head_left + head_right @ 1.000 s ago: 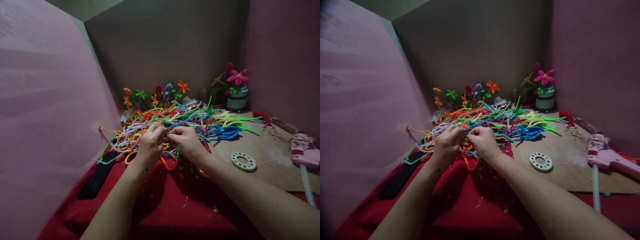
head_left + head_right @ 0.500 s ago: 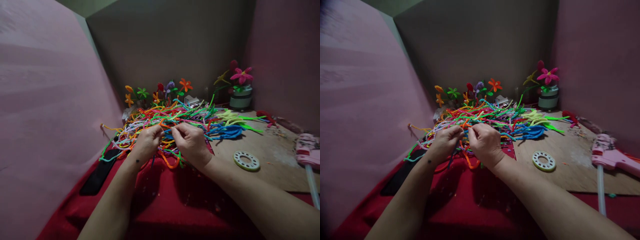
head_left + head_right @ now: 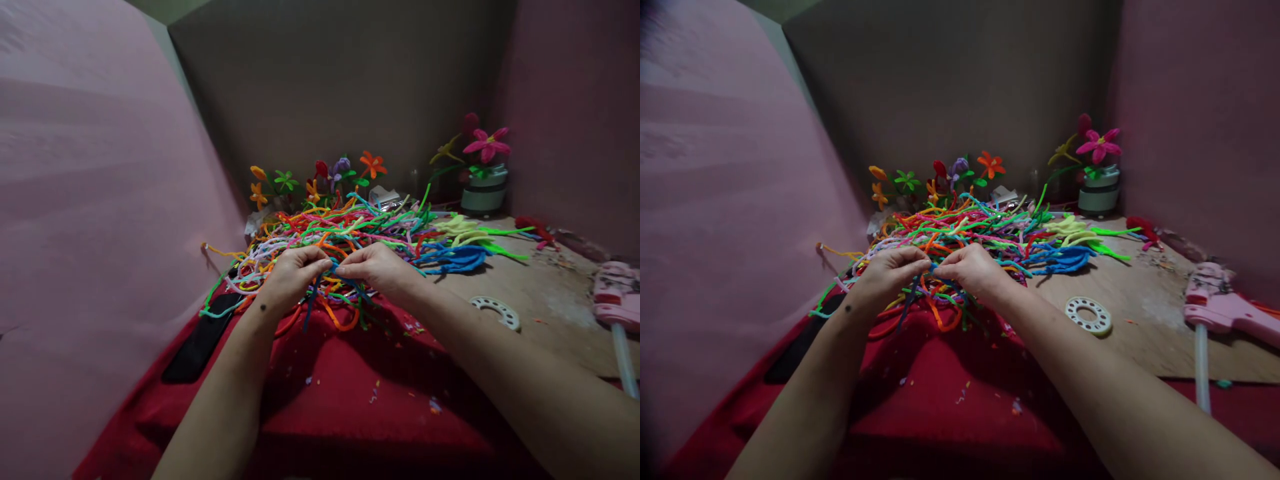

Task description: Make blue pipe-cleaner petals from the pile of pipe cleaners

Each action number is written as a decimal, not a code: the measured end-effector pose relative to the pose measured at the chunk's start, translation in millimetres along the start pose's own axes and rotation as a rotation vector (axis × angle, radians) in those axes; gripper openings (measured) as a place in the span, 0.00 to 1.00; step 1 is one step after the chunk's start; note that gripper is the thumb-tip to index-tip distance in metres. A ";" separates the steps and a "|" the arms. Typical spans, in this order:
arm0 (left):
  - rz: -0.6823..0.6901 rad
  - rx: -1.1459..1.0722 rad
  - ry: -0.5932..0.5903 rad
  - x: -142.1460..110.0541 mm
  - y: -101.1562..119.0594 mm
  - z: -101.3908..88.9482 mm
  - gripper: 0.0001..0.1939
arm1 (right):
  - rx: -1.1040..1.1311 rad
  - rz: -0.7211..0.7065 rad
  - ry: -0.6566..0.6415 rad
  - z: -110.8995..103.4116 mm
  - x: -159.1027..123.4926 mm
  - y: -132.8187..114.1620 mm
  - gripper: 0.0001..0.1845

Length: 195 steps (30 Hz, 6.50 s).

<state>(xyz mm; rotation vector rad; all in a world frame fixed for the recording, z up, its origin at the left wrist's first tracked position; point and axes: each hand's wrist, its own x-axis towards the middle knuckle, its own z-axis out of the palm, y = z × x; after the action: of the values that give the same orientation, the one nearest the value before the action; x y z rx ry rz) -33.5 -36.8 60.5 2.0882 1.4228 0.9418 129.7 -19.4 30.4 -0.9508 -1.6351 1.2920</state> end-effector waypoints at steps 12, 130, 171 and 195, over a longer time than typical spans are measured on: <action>-0.131 -0.115 0.089 0.5 -1.3 17.5 0.07 | 0.133 0.091 -0.001 4.1 -1.6 -0.1 0.06; 0.573 0.196 -0.031 -5.6 -4.0 23.1 0.08 | 0.742 0.242 0.214 1.5 9.6 11.2 0.04; 0.473 0.432 0.091 -9.5 0.3 27.9 0.04 | 0.284 0.070 0.293 9.4 4.1 11.9 0.10; 0.472 0.790 0.112 -14.7 3.9 42.2 0.06 | -0.056 0.063 0.357 8.6 11.8 20.0 0.05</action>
<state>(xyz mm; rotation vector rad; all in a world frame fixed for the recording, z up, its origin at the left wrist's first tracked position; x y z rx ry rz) -3.3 -51.2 30.6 3.0947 1.5504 0.7204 118.6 -7.9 11.4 -1.1994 -1.3784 1.0491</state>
